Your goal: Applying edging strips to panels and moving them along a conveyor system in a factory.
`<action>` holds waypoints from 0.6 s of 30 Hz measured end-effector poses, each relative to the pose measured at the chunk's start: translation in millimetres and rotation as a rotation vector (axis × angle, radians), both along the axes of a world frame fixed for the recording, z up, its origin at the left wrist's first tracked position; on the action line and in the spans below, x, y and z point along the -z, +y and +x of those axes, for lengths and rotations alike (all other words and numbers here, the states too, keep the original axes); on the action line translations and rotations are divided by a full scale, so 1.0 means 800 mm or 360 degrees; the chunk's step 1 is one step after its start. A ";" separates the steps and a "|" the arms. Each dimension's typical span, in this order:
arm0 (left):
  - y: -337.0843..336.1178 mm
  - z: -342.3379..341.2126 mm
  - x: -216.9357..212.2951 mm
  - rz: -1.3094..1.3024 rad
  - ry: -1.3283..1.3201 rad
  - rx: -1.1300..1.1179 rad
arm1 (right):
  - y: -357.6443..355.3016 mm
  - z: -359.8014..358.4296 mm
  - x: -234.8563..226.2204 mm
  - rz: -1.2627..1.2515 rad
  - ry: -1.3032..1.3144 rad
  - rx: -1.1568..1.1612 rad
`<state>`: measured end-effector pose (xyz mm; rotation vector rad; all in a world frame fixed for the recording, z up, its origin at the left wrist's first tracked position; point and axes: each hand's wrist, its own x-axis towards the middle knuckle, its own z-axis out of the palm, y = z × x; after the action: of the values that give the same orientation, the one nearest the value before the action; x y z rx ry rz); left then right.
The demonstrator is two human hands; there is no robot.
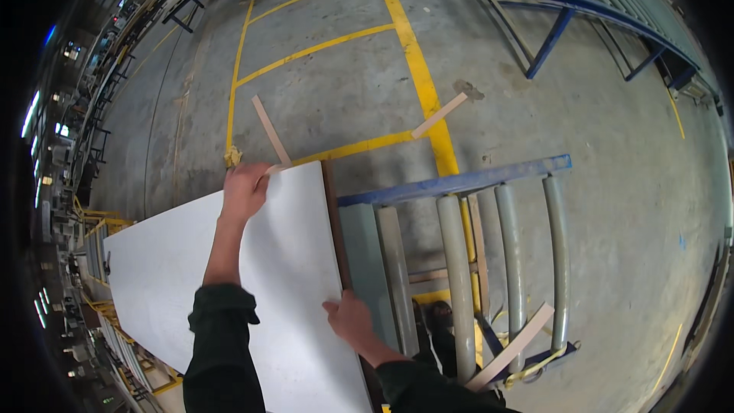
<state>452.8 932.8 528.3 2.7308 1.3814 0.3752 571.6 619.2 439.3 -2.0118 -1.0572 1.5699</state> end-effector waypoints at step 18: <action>0.060 0.094 0.093 -0.0773 0.0241 -0.0005 | 0.005 0.016 0.015 -0.0022 0.0050 0.0068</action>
<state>527.7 980.9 454.0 2.3898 1.2985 -0.1562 584.4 623.2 427.0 -1.9989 -0.9881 1.5856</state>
